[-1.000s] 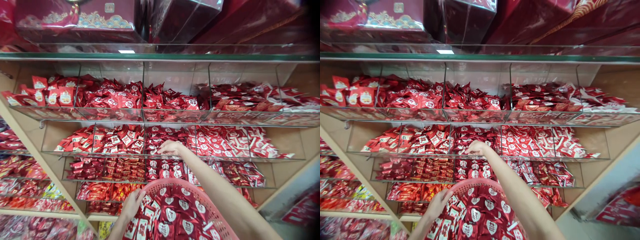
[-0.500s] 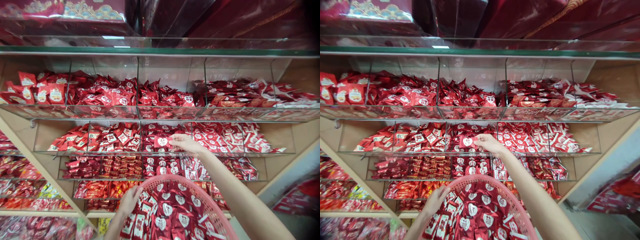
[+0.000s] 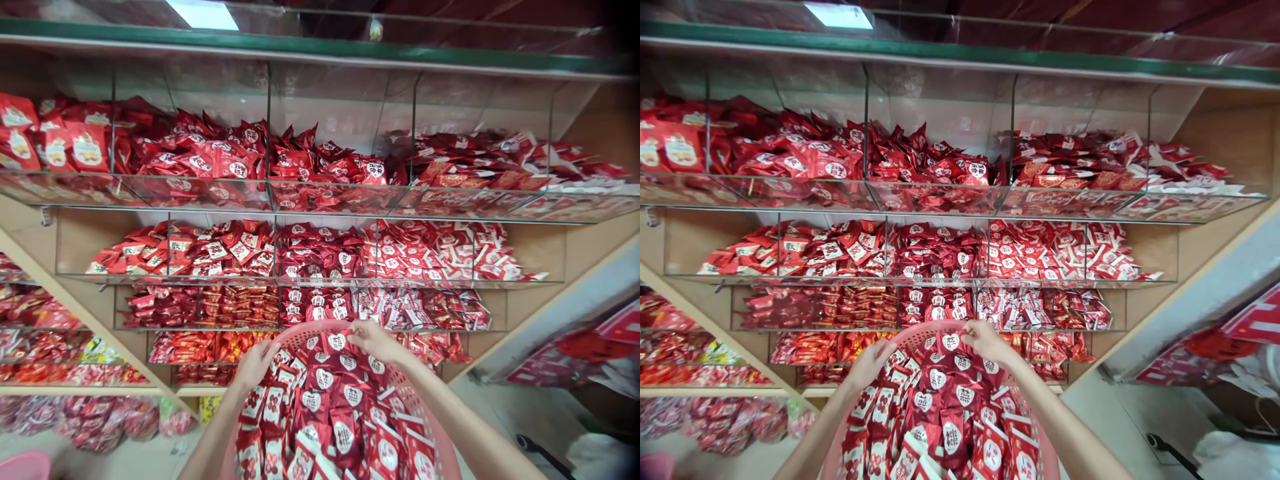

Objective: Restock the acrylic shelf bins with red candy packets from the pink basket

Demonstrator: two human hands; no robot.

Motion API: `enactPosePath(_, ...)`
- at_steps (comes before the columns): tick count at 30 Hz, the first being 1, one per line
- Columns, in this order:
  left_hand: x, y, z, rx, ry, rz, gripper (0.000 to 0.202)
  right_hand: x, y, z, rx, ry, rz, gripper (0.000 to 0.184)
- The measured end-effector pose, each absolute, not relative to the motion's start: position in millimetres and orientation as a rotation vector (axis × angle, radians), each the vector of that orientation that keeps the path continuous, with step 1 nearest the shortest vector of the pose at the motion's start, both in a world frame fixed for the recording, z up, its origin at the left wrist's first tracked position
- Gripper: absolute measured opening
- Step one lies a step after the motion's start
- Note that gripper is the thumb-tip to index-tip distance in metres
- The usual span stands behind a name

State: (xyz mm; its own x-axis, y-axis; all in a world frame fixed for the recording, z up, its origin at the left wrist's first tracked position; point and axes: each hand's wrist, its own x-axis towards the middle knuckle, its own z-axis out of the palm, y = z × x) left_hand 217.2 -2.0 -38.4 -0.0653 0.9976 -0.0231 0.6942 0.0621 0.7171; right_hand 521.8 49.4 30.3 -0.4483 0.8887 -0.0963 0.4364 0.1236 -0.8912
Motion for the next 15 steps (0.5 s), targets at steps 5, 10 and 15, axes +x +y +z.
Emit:
enactPosePath(5, 216.9, -1.4, -38.9, 1.703, 1.827, 0.735, 0.045, 516.2, 54.2, 29.4, -1.372, -1.862, 1.317, 0.016)
enactPosePath(10, 217.7, -3.0, -36.5, 1.697, 1.825, 0.720, 0.044, 509.6, 62.5, 24.2, -1.506, -1.857, 1.290, 0.018)
enactPosePath(15, 218.2, -3.1, -35.1, 1.696, 1.831, 0.710, 0.044, 500.0, 63.6, 23.2, -1.537, -1.957, 1.246, 0.024)
